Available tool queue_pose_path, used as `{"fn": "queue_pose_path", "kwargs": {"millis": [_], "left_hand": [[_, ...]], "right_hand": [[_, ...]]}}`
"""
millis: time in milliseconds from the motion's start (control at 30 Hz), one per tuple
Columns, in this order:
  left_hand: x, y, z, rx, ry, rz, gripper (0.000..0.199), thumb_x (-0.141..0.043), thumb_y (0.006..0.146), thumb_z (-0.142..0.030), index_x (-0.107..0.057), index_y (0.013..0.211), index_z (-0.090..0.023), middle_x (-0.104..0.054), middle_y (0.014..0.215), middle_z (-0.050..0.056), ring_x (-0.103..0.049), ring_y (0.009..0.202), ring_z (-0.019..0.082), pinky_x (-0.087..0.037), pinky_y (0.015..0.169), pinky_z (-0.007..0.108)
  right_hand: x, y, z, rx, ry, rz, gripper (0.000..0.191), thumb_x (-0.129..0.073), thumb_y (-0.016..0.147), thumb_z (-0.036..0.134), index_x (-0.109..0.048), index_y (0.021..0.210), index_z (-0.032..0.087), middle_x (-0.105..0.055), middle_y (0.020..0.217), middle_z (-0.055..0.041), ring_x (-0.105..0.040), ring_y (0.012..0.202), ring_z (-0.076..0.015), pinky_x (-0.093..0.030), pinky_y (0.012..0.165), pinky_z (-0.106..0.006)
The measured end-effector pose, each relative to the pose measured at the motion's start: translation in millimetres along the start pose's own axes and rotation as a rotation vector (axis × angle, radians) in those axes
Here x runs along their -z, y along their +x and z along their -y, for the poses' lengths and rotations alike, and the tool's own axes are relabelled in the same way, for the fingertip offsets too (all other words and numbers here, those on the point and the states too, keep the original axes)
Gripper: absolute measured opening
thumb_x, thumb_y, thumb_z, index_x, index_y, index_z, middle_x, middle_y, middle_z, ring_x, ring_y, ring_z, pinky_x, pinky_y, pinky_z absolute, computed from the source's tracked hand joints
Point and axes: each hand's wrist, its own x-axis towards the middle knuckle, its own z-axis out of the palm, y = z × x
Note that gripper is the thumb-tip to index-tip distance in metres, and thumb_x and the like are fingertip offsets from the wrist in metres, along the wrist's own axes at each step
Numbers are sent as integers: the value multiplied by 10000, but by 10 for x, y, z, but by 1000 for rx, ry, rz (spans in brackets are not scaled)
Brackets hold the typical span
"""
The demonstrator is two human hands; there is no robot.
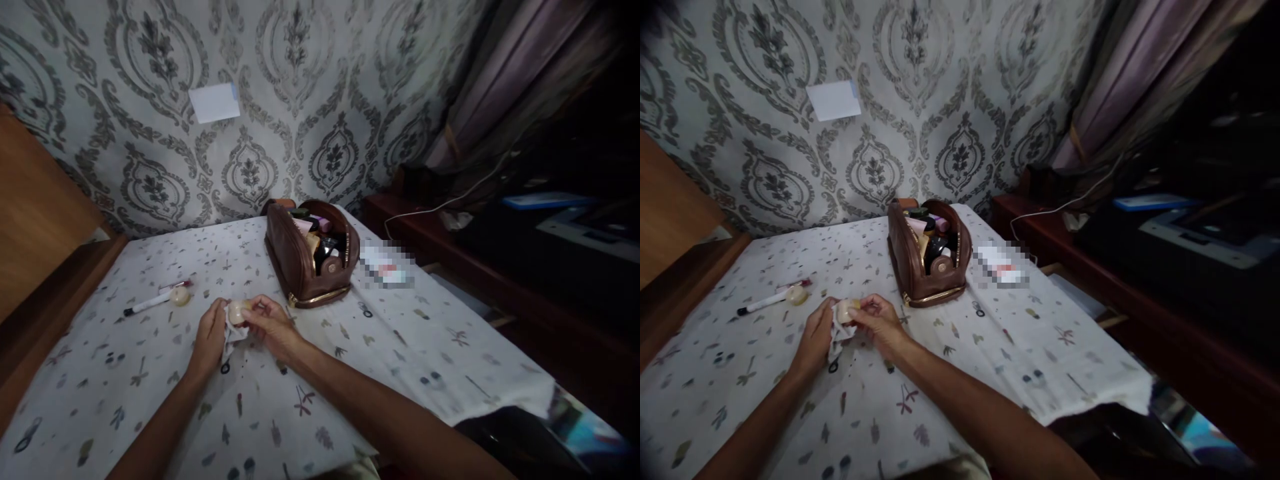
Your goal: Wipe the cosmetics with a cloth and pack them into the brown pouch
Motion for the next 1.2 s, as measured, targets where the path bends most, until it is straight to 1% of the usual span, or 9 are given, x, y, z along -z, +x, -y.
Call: {"fn": "queue_pose_path", "kwargs": {"millis": [100,267,367,467,567,667,867,1000,1200], "left_hand": [[59,2,-15,13,8,15,355,-435,903,-513,-472,698,-226,-482,633,-37,-469,596,141,-404,545,241],[131,50,62,-18,115,36,347,-502,841,-559,-518,721,-234,-524,650,-36,-508,653,166,-406,595,256],[149,47,43,-50,184,-25,347,-497,819,-581,-575,789,-245,-596,730,-24,-562,714,194,-439,661,284],[142,8,-25,-100,212,-84,348,-468,848,-575,-592,852,-250,-642,849,1,-611,829,225,-467,764,318],[95,-31,-39,-147,201,-33,355,-452,868,-579,-585,892,-250,-671,1001,34,-632,976,251,-475,857,344],[36,-37,23,-73,210,42,419,-452,851,-629,-582,976,-251,-696,1034,52,-663,973,265,-512,819,357],[23,39,94,49,190,93,594,-450,810,-716,-590,1135,-240,-725,1049,63,-699,969,280,-552,825,374],[62,74,55,109,185,139,625,-464,775,-741,-627,1091,-227,-744,962,46,-704,942,278,-555,797,347],[63,71,86,75,139,153,591,-488,772,-724,-633,1032,-214,-739,1006,50,-684,916,255,-526,807,328]], "right_hand": [[-17,-13,-8,22,-61,-23,645,-927,364,518,-524,754,200,-631,682,64,-603,586,-100,-438,593,-222],[11,-10,-25,65,-282,-89,737,-953,255,446,-533,814,212,-607,706,76,-549,624,-100,-421,573,-216],[49,-11,-62,88,-338,-92,723,-943,300,477,-552,848,215,-613,719,65,-541,630,-102,-409,559,-213],[77,-22,-110,151,-422,-104,664,-922,366,512,-588,851,207,-606,728,61,-524,611,-90,-400,551,-210],[81,-44,-140,192,-481,-66,619,-907,401,522,-581,824,210,-586,697,70,-519,612,-88,-415,589,-218],[74,-64,-145,202,-468,-9,602,-899,418,513,-563,823,220,-574,685,78,-524,614,-91,-437,626,-230],[77,-58,-148,206,-434,-14,557,-882,455,449,-585,870,223,-604,730,60,-575,660,-110,-469,684,-254],[75,-43,-171,185,-405,-32,574,-891,444,433,-595,886,218,-611,731,55,-595,679,-117,-479,699,-257],[74,-33,-157,225,-405,-35,559,-892,452,436,-608,878,212,-599,757,49,-597,727,-125,-485,715,-259]]}}
